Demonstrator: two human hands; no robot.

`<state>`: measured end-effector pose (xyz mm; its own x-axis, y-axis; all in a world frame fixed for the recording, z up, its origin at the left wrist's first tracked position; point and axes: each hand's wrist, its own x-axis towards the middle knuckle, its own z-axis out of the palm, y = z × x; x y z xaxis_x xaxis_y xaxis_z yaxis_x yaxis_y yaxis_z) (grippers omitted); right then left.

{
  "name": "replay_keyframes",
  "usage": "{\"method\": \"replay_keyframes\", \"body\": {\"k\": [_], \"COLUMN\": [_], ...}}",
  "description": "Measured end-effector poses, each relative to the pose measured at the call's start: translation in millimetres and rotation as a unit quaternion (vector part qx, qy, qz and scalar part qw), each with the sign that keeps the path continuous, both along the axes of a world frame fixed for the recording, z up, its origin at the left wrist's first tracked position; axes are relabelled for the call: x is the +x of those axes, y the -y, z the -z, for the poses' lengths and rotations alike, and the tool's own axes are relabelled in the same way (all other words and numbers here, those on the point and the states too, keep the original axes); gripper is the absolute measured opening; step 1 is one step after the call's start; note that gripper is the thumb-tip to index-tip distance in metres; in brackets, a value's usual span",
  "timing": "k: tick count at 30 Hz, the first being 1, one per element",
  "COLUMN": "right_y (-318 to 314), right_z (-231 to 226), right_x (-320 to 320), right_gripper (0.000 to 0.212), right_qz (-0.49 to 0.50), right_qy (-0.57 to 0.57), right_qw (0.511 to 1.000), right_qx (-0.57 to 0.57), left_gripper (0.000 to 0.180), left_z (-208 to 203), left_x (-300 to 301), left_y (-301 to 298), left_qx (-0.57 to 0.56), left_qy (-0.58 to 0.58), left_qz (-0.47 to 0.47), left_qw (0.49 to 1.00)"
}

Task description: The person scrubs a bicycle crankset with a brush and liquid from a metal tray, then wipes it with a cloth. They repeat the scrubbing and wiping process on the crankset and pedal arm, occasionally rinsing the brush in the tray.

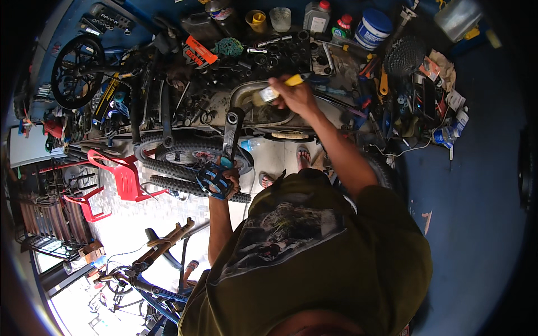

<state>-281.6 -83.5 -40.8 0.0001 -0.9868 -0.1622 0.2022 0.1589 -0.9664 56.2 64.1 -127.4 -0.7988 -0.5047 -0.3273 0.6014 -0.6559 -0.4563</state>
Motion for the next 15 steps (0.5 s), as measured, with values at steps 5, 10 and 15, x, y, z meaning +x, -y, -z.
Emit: {"method": "replay_keyframes", "body": {"k": [5,10,15], "right_y": [8,22,33], "right_z": [28,18,44], "right_x": [35,28,34], "right_gripper": [0.029,0.031,0.033], "right_qz": [-0.010,-0.043,-0.016], "right_qy": [-0.105,-0.065,-0.192], "right_qw": [0.994,0.997,0.980], "right_qx": [-0.013,-0.006,-0.042], "left_gripper": [0.056,0.055,0.055], "left_z": [13,23,16], "left_x": [-14,-21,-24], "left_y": [-17,-25,-20], "left_qx": [0.001,-0.013,-0.011], "left_qy": [-0.038,-0.072,-0.074], "left_qz": [-0.027,-0.052,-0.047], "left_qw": [0.999,0.996,0.996]}}
